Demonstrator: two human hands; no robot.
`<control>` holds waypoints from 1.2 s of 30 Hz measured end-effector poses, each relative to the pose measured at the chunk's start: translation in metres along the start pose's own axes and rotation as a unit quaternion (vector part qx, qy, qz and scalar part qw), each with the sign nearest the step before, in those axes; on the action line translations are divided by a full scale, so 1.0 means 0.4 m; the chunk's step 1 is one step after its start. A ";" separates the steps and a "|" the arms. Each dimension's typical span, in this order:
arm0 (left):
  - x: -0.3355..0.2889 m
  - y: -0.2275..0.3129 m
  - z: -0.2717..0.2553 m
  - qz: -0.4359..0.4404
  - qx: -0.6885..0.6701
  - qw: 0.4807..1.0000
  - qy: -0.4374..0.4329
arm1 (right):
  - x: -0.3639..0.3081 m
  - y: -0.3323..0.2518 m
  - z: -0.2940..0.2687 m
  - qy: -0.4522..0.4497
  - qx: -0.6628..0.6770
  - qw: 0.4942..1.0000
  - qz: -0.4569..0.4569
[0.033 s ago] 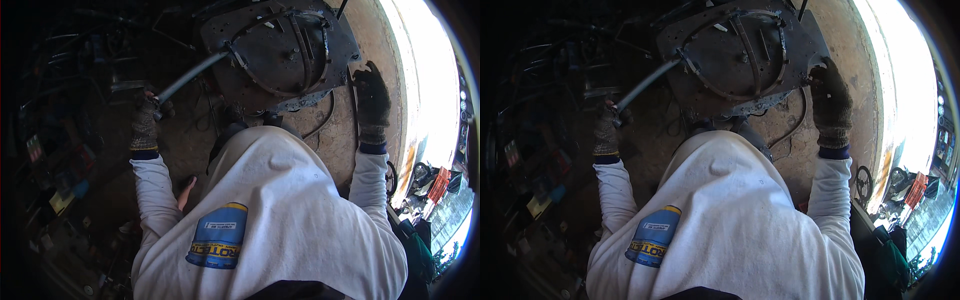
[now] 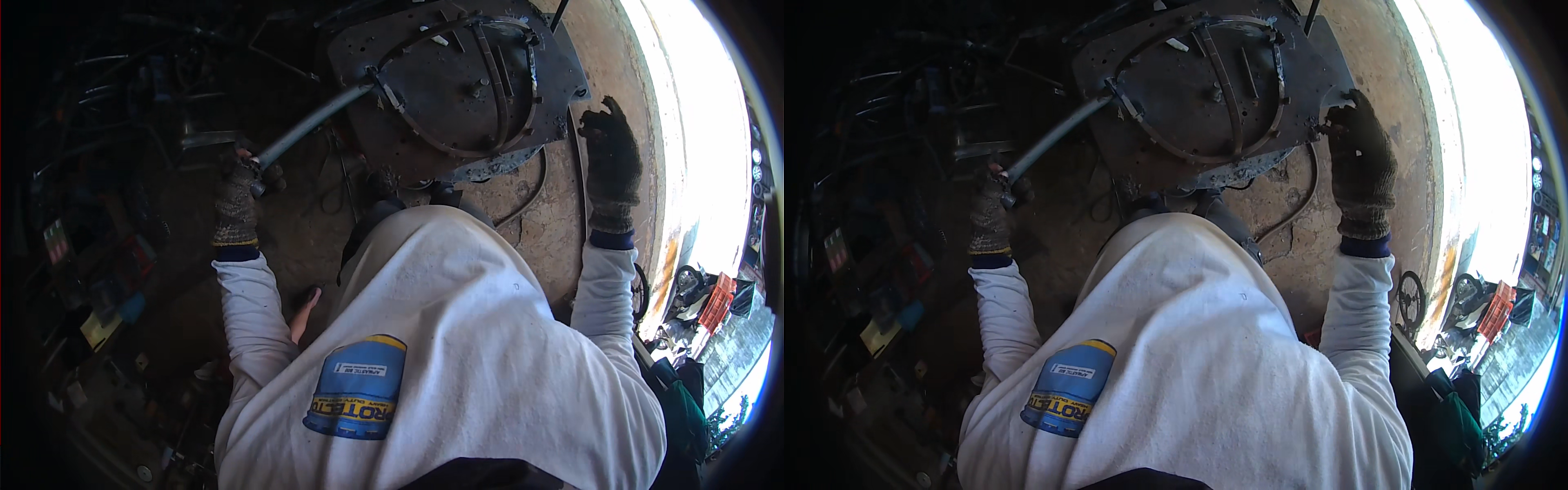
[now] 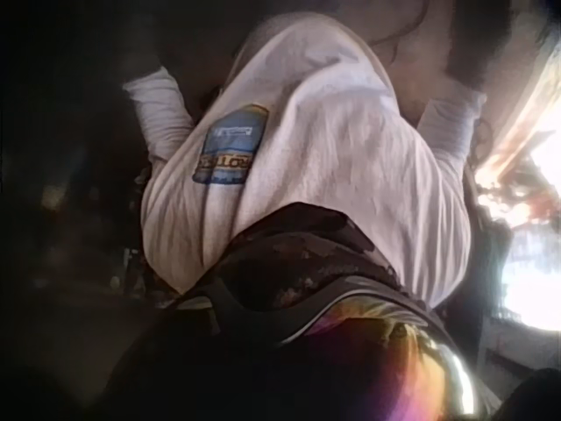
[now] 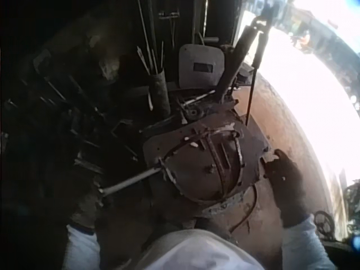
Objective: The person welds components of a metal frame together on a workbench, using a welding torch to join the curved and straight pieces, and then uses a hammer to tap and adjust a metal tube segment.
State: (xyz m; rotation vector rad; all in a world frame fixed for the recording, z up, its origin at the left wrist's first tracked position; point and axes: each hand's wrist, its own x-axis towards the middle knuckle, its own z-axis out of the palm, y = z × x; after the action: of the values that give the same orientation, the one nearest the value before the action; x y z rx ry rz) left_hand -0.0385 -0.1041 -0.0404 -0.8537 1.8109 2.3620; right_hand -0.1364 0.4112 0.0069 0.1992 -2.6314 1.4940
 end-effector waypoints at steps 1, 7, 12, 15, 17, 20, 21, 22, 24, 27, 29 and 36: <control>0.002 -0.006 -0.010 0.001 0.009 1.000 0.010 | 0.020 -0.002 -0.004 0.006 0.039 0.999 0.012; 0.017 -0.016 -0.043 0.003 0.036 0.999 0.027 | 0.062 0.033 -0.034 -0.015 -0.118 0.990 -0.070; 0.042 -0.004 -0.065 -0.031 0.023 0.999 0.001 | 0.030 0.023 -0.006 -0.008 0.003 1.000 -0.009; 0.060 0.006 -0.080 -0.054 0.019 0.998 -0.011 | 0.019 0.017 -0.007 -0.012 0.008 1.000 0.009; 0.066 0.009 -0.078 -0.063 0.016 0.998 -0.010 | 0.012 0.015 -0.014 -0.011 -0.001 1.000 0.017; 0.063 0.015 -0.065 -0.043 0.042 0.998 0.016 | 0.004 0.028 -0.028 -0.006 0.004 1.000 0.019; 0.065 0.013 -0.068 -0.043 0.031 0.999 0.011 | 0.002 0.036 -0.029 -0.002 0.003 1.000 0.010; 0.066 0.010 -0.071 -0.043 0.019 0.999 0.008 | 0.001 0.039 -0.030 0.003 0.002 1.000 0.001; 0.067 0.006 -0.076 -0.034 0.008 0.999 -0.003 | -0.002 0.034 -0.030 0.003 -0.007 1.000 0.009; 0.056 0.012 -0.055 -0.005 0.011 1.000 -0.014 | -0.005 0.031 -0.032 0.000 -0.017 0.999 0.030; 0.054 0.014 -0.046 0.013 0.012 1.000 -0.010 | -0.006 0.028 -0.034 -0.002 -0.022 0.999 0.037; 0.063 0.017 -0.065 -0.017 0.035 0.999 -0.013 | -0.005 0.048 -0.034 0.001 -0.004 1.000 0.022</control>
State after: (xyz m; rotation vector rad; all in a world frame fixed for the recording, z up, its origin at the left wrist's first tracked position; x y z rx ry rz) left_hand -0.0520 -0.1371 -0.0498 -0.8354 1.8410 2.2649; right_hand -0.1370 0.4329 -0.0026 0.1387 -2.6573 1.4946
